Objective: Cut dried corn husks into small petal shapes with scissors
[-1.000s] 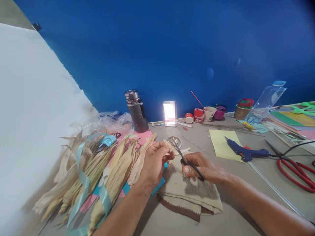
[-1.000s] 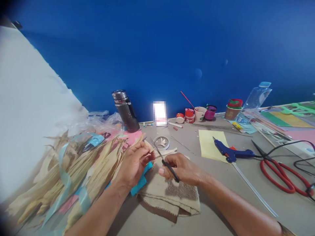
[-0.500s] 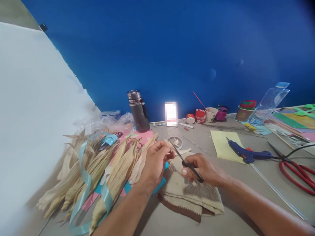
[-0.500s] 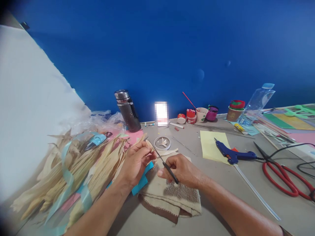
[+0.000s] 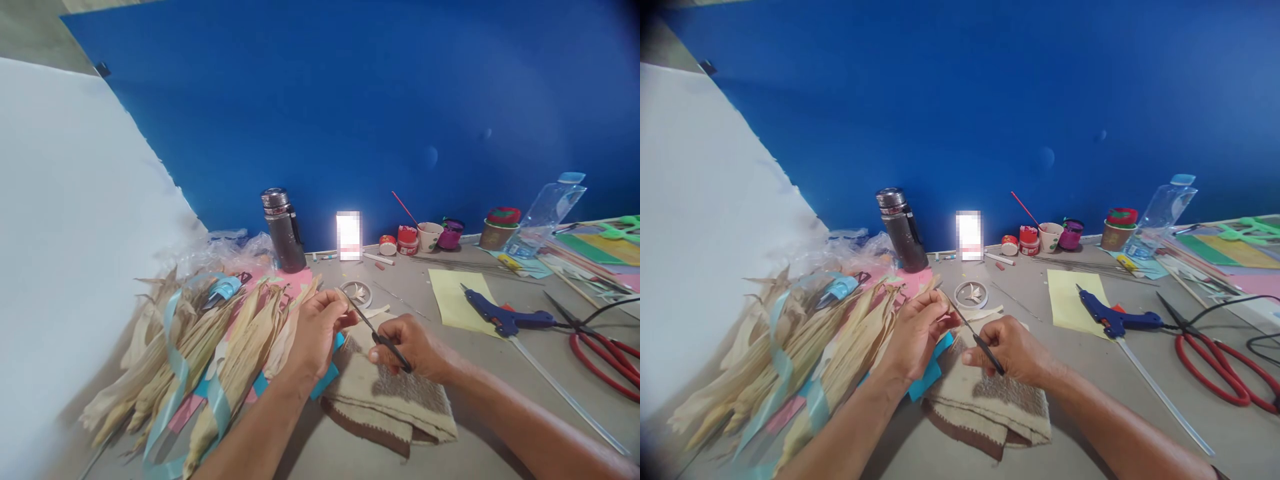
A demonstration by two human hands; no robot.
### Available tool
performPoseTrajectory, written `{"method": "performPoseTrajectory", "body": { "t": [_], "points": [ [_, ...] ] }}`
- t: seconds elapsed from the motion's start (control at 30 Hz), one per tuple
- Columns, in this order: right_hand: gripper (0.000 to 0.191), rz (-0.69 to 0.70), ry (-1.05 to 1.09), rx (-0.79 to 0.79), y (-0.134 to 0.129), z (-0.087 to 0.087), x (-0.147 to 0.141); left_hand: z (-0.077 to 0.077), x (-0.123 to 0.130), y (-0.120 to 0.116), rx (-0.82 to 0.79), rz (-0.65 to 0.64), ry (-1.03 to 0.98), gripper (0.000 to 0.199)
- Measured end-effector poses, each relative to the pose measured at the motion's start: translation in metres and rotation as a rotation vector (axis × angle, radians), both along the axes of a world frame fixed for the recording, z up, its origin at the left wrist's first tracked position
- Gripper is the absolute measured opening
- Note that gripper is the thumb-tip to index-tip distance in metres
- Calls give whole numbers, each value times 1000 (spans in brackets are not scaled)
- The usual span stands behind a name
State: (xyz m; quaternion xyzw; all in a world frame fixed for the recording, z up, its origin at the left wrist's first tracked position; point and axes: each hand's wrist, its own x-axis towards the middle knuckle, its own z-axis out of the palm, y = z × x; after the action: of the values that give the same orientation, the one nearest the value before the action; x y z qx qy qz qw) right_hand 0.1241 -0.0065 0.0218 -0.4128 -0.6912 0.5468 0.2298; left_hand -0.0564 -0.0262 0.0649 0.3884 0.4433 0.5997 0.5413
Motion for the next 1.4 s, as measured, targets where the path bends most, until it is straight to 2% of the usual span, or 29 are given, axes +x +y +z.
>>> {"method": "performPoseTrajectory", "body": {
  "t": [0.27, 0.5, 0.6, 0.7, 0.87, 1.0, 1.17, 1.4],
  "points": [
    [46, -21, 8, -33, 0, 2, -1, -1, -1, 0, 33, -30, -9, 16],
    [48, 94, 180, 30, 2, 1, 4, -1, -4, 1, 25, -51, -76, 16],
    [41, -90, 298, 19, 0, 6, -2, -3, -2, 1, 18, -51, -36, 14],
    [37, -273, 387, 71, -3, 12, -9, -8, 3, -1, 15, -79, 37, 13],
    [27, -327, 428, 50, -4, 16, -11, -14, 10, -3, 5, -155, 126, 12],
    [23, -405, 465, 28, 2, 13, -6, -11, 9, -3, -4, -115, 131, 11],
    [26, -269, 382, -44, 5, 11, -2, -6, 6, -4, 4, -144, 90, 15],
    [30, -274, 498, -34, 3, 16, 1, -2, 5, -8, -37, -375, 202, 8]
  ]
}}
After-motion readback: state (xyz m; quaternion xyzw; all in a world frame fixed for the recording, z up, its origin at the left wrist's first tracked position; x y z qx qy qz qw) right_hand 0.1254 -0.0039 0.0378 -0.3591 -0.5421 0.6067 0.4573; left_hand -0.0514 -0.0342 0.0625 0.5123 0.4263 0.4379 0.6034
